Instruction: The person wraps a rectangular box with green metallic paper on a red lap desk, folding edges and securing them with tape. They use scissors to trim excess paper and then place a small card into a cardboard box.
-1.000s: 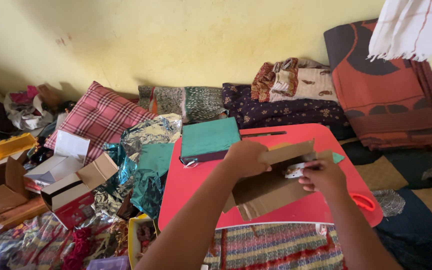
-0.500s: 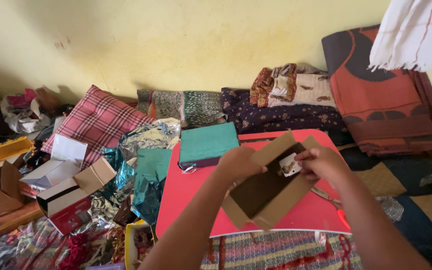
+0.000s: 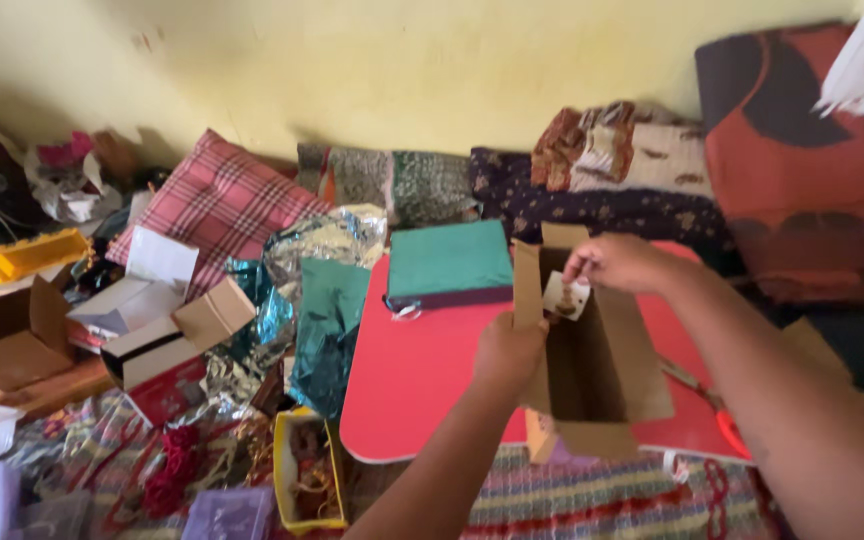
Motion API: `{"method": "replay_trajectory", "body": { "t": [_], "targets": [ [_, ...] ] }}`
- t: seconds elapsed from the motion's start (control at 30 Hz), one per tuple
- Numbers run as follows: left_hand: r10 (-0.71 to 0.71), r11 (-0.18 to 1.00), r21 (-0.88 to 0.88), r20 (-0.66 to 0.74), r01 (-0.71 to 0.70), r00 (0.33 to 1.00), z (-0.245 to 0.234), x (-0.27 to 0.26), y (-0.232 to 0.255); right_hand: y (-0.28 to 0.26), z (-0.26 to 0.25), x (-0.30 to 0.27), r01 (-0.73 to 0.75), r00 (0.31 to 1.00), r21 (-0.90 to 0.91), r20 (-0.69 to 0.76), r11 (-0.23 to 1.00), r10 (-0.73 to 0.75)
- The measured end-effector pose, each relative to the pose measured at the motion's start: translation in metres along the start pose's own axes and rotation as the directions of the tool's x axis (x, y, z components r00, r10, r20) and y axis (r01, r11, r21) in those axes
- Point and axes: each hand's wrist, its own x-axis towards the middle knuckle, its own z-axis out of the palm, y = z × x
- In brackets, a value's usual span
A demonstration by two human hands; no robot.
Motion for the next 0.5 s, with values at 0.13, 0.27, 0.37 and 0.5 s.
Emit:
{"method": "replay_trajectory", "body": {
  "t": [0.13, 0.27, 0.37, 0.5],
  "targets": [
    [-0.155, 0.986, -0.069, -0.066, 0.150, 0.986, 0.006, -0.016, 0.003, -0.040, 0.007, 0.002, 0.050, 0.997, -0.219, 0.066, 0.974, -0.037],
    [-0.116, 0.982, -0.163, -0.118, 0.096, 0.986, 0.011, -0.032, 0.010, -0.077, 0.010, -0.014, -0.051, 0.999, -0.375, -0.020, 0.925, 0.047],
    [-0.086, 0.948, -0.313, -0.097, 0.051, 0.992, 0.012, -0.044, 0.007, -0.094, 0.008, -0.022, 0.038, 0.999, -0.313, -0.008, 0.949, -0.043],
    [-0.136, 0.915, -0.394, -0.096, 0.088, 0.986, 0.017, -0.047, 0.007, -0.102, 0.005, -0.022, 0.078, 0.997, -0.290, -0.004, 0.954, -0.082]
  ]
}}
